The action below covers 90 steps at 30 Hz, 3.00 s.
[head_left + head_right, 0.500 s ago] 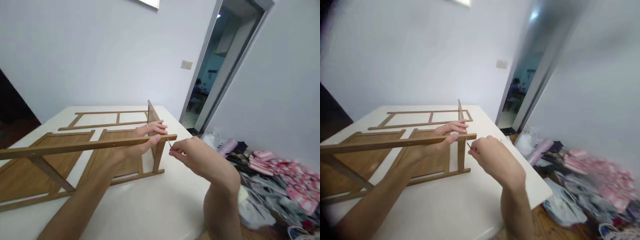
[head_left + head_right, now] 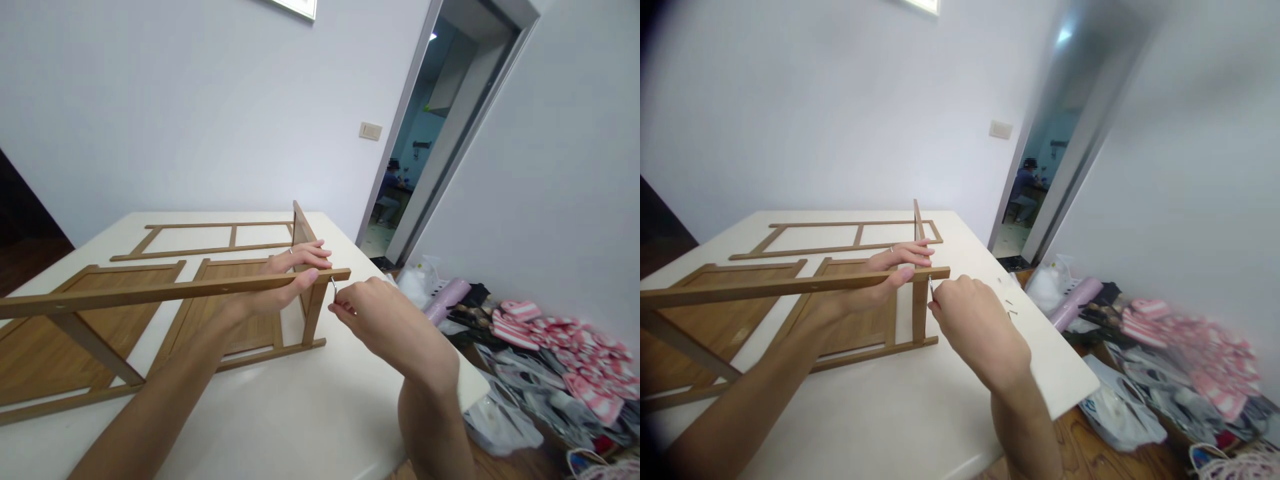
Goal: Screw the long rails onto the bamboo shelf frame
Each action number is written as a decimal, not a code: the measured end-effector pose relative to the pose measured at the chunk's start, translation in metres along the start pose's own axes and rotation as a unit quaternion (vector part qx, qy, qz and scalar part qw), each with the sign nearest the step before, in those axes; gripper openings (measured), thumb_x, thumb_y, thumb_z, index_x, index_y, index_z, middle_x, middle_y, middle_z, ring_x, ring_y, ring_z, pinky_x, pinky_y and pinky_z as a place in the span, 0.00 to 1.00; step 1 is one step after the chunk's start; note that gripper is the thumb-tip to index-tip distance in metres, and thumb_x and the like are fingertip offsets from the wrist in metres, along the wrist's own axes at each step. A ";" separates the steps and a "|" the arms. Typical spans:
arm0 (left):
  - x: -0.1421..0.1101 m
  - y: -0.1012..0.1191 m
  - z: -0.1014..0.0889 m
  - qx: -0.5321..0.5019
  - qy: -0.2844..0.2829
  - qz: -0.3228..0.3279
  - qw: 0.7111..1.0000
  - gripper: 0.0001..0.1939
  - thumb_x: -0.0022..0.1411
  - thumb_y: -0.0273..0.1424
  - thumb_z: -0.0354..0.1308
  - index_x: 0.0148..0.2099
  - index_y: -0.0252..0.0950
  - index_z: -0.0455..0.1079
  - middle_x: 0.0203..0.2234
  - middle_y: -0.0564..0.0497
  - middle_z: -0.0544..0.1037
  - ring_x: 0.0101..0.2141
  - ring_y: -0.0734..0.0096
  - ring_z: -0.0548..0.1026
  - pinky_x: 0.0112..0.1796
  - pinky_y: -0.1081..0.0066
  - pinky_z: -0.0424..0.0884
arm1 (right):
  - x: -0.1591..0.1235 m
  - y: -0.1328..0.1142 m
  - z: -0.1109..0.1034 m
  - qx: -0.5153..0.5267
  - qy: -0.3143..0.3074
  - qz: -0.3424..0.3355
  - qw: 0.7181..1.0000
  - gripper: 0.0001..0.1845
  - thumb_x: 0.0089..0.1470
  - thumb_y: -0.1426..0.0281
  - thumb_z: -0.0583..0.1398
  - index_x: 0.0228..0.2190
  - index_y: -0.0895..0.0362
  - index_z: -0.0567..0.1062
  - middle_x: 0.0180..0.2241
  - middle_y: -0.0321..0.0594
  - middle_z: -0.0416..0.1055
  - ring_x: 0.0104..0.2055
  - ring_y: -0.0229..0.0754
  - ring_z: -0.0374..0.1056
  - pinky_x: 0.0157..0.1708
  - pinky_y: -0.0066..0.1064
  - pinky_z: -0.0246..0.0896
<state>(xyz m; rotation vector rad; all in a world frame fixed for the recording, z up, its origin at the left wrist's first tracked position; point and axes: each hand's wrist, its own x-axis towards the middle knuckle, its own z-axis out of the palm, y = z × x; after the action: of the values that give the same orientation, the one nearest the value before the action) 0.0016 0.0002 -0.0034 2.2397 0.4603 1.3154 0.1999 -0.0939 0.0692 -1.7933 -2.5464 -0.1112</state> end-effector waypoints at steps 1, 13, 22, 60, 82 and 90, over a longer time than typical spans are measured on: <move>0.000 0.000 0.000 0.000 -0.001 -0.002 1.000 0.12 0.75 0.35 0.55 0.52 0.40 0.78 0.58 0.43 0.79 0.68 0.53 0.67 0.68 0.49 0.64 | -0.002 -0.002 0.001 -0.013 0.003 -0.004 1.000 0.15 0.69 0.68 0.59 0.30 0.56 0.80 0.30 0.43 0.80 0.31 0.45 0.74 0.28 0.35 0.48; 0.000 0.001 0.001 -0.002 0.001 -0.011 1.000 0.12 0.75 0.34 0.55 0.52 0.41 0.78 0.59 0.44 0.79 0.69 0.53 0.66 0.69 0.47 0.62 | -0.007 -0.004 0.008 -0.018 0.025 -0.033 0.999 0.09 0.67 0.70 0.61 0.33 0.56 0.78 0.34 0.42 0.80 0.36 0.49 0.78 0.31 0.36 0.55; -0.001 -0.002 0.001 -0.003 -0.002 -0.017 1.000 0.12 0.75 0.36 0.55 0.52 0.41 0.78 0.59 0.45 0.78 0.70 0.54 0.64 0.70 0.48 0.60 | -0.012 -0.011 0.006 -0.025 0.033 -0.017 0.999 0.16 0.71 0.64 0.57 0.33 0.56 0.77 0.32 0.43 0.79 0.34 0.49 0.77 0.30 0.37 0.54; -0.001 -0.001 0.001 -0.013 -0.003 -0.030 0.999 0.13 0.74 0.38 0.55 0.51 0.41 0.78 0.59 0.45 0.78 0.70 0.53 0.65 0.69 0.47 0.61 | -0.008 -0.007 0.008 0.034 0.042 -0.085 0.995 0.10 0.67 0.78 0.56 0.43 0.54 0.74 0.34 0.39 0.78 0.35 0.43 0.76 0.37 0.30 0.59; -0.001 0.000 0.001 -0.006 -0.007 -0.031 0.999 0.12 0.75 0.38 0.54 0.51 0.42 0.77 0.59 0.45 0.78 0.70 0.54 0.64 0.69 0.48 0.61 | 0.004 -0.008 0.005 0.004 0.001 -0.074 0.997 0.10 0.67 0.77 0.57 0.37 0.55 0.77 0.33 0.41 0.79 0.35 0.41 0.76 0.36 0.30 0.59; -0.001 0.001 0.001 -0.007 -0.006 -0.027 1.000 0.12 0.75 0.37 0.54 0.51 0.41 0.77 0.59 0.45 0.78 0.69 0.53 0.65 0.69 0.48 0.62 | -0.003 -0.019 0.012 -0.044 0.031 -0.028 0.998 0.11 0.65 0.80 0.56 0.35 0.56 0.75 0.29 0.41 0.77 0.27 0.42 0.72 0.30 0.31 0.55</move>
<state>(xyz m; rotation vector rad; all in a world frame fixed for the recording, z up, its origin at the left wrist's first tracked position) 0.0022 -0.0011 -0.0039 2.2086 0.5016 1.2733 0.1829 -0.1021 0.0564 -1.7192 -2.5875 -0.2790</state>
